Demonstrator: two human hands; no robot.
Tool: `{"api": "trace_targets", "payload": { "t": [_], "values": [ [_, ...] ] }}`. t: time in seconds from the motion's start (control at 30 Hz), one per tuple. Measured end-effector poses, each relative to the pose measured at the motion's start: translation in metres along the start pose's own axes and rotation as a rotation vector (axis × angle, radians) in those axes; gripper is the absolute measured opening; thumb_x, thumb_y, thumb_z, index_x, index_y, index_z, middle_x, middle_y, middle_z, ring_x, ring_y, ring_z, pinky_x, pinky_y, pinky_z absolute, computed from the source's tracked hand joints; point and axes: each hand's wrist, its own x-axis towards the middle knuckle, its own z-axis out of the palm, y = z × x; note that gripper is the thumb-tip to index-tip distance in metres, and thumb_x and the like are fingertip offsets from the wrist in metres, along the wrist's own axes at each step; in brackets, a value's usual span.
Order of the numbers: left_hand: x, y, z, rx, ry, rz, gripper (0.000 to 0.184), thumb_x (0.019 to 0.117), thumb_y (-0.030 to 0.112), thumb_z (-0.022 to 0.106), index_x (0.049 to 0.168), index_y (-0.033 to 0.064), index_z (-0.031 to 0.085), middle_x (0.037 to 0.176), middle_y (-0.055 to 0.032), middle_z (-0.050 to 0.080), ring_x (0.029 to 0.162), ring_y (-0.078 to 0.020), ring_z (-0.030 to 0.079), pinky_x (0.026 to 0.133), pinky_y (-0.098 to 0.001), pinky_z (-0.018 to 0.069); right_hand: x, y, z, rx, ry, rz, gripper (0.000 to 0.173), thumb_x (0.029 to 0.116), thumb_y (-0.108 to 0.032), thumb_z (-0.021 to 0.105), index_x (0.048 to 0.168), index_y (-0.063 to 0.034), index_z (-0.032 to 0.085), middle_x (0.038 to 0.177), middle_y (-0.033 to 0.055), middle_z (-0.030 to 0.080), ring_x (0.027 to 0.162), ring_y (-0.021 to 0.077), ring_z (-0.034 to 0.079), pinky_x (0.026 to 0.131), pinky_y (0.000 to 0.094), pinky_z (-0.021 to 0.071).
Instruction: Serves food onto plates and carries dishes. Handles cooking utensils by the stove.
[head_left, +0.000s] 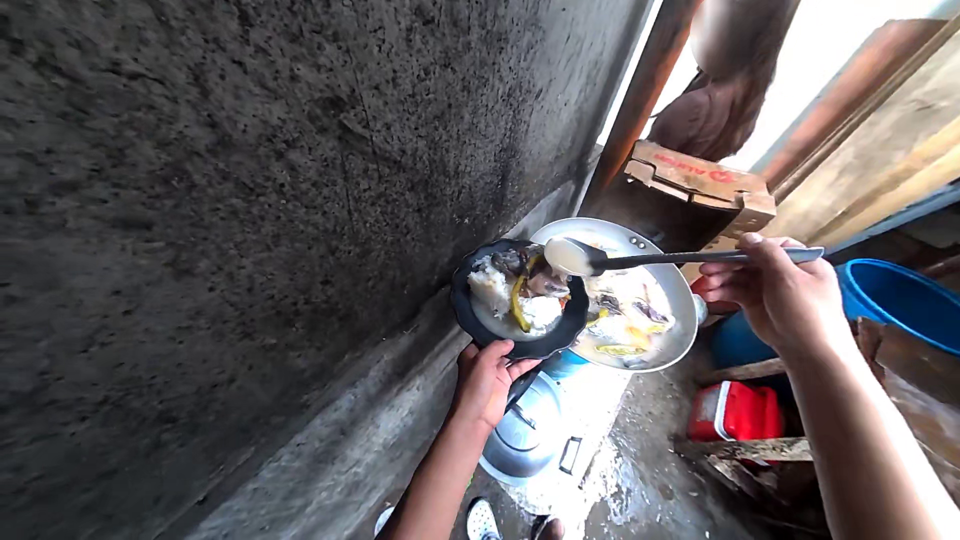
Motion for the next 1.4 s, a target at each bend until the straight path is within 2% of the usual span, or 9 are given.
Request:
{"api": "trace_targets", "payload": {
  "t": [0.17,0.33,0.47,0.67,0.8,0.97,1.2,1.27,1.4],
  "values": [
    [-0.001,0.0,0.001,-0.013,-0.015,-0.006,0.033,0.0974,-0.008,0.048,0.13,-0.0069,0.045,0.115,-0.0289,0.065,0.095,-0.0402,0.072,0.081,-0.0542,0.0627,-0.014,-0.012,0.012,-0.055,-0.112,-0.14,0.014,0.1098,-0.016,0.041,0.104,-0.0098,0.052,0.078,0.0075,0.076,0.059,0.0213,0.074,0.056,0.0346,0.065],
    [0.001,0.0,0.003,-0.015,-0.005,-0.018,0.031,0.098,-0.007,0.047,0.129,-0.007,0.046,0.115,-0.0287,0.066,0.095,-0.0398,0.072,0.081,-0.0536,0.0629,-0.025,-0.017,0.012,-0.13,-0.264,-0.304,0.008,0.1074,-0.02,0.05,0.109,-0.0133,0.054,0.086,0.0074,0.077,0.068,0.0223,0.076,0.064,0.0356,0.0666],
    [0.0,0.001,0.001,-0.008,-0.001,-0.002,0.031,0.0987,-0.006,0.046,0.129,-0.0068,0.046,0.115,-0.0281,0.066,0.095,-0.039,0.072,0.081,-0.0532,0.0628,-0.032,-0.013,0.003,-0.167,-0.239,-0.428,0.01,0.1057,-0.024,0.056,0.111,-0.0159,0.058,0.09,0.0044,0.077,0.073,0.0214,0.077,0.069,0.0349,0.067],
    [0.0,0.004,-0.005,0.035,-0.006,0.037,0.03,0.0998,-0.003,0.045,0.13,-0.0076,0.045,0.114,-0.0289,0.067,0.095,-0.0399,0.073,0.082,-0.0537,0.063,-0.039,0.02,-0.048,-0.274,0.017,-0.27,0.011,0.1064,-0.018,0.052,0.108,-0.0069,0.053,0.082,0.0048,0.076,0.064,0.0189,0.075,0.061,0.0331,0.0661],
    [-0.002,0.008,-0.009,0.061,-0.006,0.048,0.026,0.1001,-0.002,0.044,0.126,-0.0069,0.047,0.11,-0.0272,0.068,0.093,-0.0374,0.074,0.082,-0.0521,0.0634,-0.047,0.045,-0.098,-0.393,-0.052,-0.168,0.015,0.102,-0.02,0.056,0.108,-0.0058,0.058,0.091,0.004,0.075,0.072,0.0164,0.075,0.069,0.0313,0.0656],
    [-0.004,0.009,-0.014,0.089,-0.007,0.069,0.025,0.0998,-0.002,0.044,0.124,-0.0053,0.048,0.11,-0.0254,0.069,0.093,-0.0359,0.074,0.082,-0.0509,0.0635,-0.052,0.072,-0.145,-0.447,-0.142,-0.163,0.02,0.1004,-0.02,0.056,0.109,-0.005,0.065,0.097,0.0029,0.075,0.08,0.0153,0.075,0.077,0.0324,0.0651],
    [-0.007,0.006,-0.016,0.103,-0.004,0.073,0.025,0.0996,-0.002,0.043,0.124,-0.0047,0.048,0.11,-0.0252,0.069,0.093,-0.0358,0.074,0.082,-0.0513,0.0637,-0.059,0.078,-0.154,-0.507,-0.128,-0.203,0.024,0.1004,-0.021,0.054,0.11,-0.0037,0.068,0.097,0.003,0.075,0.084,0.0125,0.074,0.082,0.0301,0.0632],
    [-0.008,0.006,-0.017,0.101,-0.006,0.07,0.025,0.1001,-0.002,0.043,0.124,-0.0047,0.048,0.11,-0.0257,0.069,0.094,-0.0365,0.074,0.082,-0.0516,0.0635,-0.059,0.08,-0.155,-0.537,-0.127,-0.17,0.026,0.1008,-0.022,0.053,0.11,-0.0023,0.067,0.097,0.0026,0.074,0.083,0.0101,0.073,0.081,0.0283,0.0628],
    [-0.009,0.004,-0.019,0.095,-0.005,0.072,0.026,0.1004,-0.002,0.043,0.126,-0.0052,0.047,0.111,-0.0267,0.069,0.094,-0.0377,0.074,0.082,-0.0525,0.0634,-0.061,0.086,-0.156,-0.47,-0.045,-0.13,0.021,0.1005,-0.019,0.053,0.107,-0.0033,0.065,0.093,0.0027,0.075,0.077,0.013,0.074,0.075,0.0297,0.0644]
  ]
}}
